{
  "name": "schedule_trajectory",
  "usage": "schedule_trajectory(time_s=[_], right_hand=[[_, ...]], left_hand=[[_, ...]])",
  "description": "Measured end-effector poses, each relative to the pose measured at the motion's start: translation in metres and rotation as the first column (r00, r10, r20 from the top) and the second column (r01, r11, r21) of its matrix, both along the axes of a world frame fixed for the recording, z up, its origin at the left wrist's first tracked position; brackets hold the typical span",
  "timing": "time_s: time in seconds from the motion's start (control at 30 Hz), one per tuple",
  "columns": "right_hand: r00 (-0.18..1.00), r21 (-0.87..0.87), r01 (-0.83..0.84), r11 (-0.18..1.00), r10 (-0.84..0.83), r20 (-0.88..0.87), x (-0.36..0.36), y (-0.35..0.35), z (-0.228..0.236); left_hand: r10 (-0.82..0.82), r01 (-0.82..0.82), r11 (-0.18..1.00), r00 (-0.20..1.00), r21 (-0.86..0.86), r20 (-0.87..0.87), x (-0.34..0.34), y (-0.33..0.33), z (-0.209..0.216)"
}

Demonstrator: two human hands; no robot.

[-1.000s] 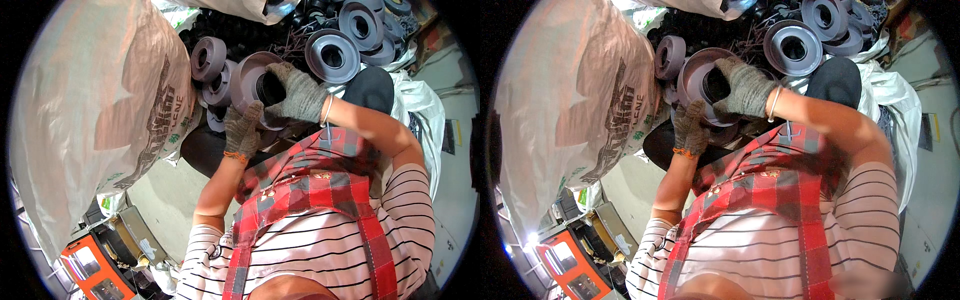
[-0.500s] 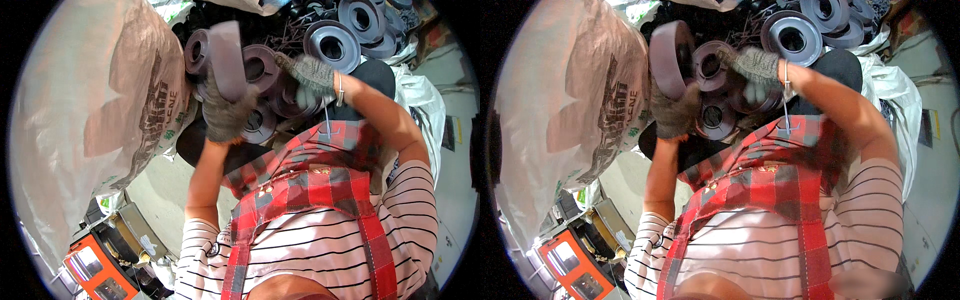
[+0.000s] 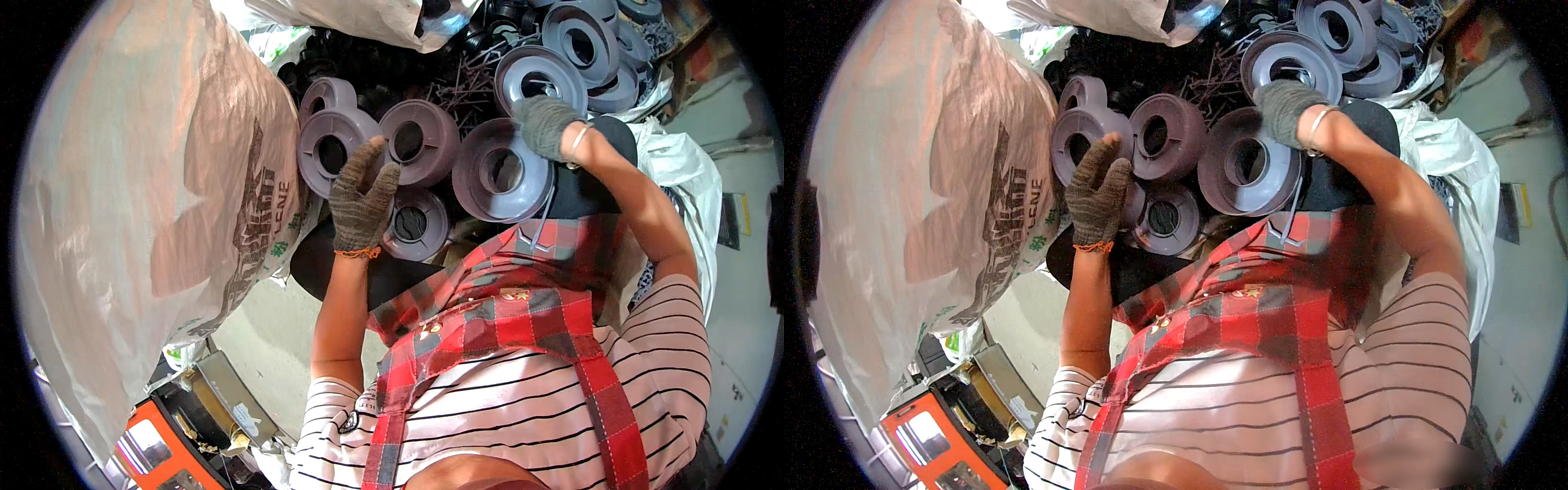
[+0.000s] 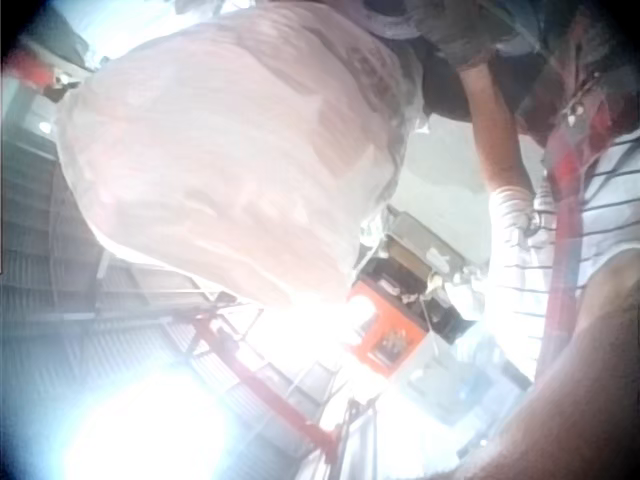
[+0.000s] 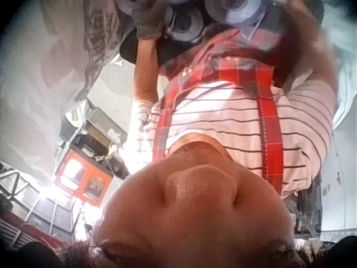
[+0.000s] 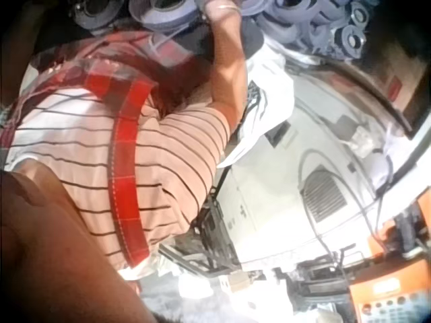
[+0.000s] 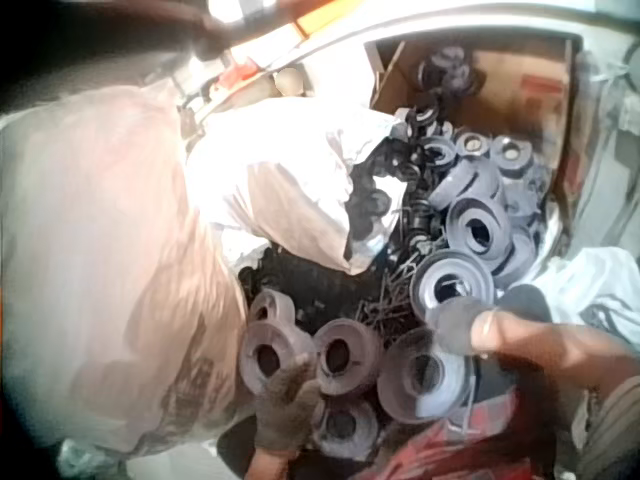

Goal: The person picks up gray plastic rings from a large white sack and places them into a stack on a nearby surface. They repeatedly reach into the sack, retrieve one or more rings, and add them to the growing pile while wearing gloves and an apron.

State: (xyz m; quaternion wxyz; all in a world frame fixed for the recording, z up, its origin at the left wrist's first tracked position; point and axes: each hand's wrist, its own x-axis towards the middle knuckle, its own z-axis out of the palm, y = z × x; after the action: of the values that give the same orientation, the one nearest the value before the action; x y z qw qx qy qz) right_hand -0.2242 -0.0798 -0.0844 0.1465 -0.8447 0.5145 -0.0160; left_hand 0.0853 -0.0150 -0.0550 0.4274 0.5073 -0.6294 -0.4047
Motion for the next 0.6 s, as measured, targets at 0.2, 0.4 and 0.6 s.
schedule_trajectory(time_s=[0.2,0.4,0.6], right_hand=[[0.990,-0.426,0.045,0.903,0.017,0.141,-0.017,-0.011,0.015],[0.969,-0.476,0.069,0.877,0.053,0.240,0.007,-0.043,0.008],[0.874,-0.319,0.397,0.861,-0.247,0.419,-0.002,-0.170,-0.009]], left_hand=[[0.157,-0.008,0.961,0.839,0.276,-0.522,-0.053,-0.024,0.011],[0.209,0.338,0.818,0.581,0.466,-0.787,-0.046,-0.047,0.001],[0.239,0.024,0.926,0.735,0.376,-0.635,-0.027,-0.051,0.020]])
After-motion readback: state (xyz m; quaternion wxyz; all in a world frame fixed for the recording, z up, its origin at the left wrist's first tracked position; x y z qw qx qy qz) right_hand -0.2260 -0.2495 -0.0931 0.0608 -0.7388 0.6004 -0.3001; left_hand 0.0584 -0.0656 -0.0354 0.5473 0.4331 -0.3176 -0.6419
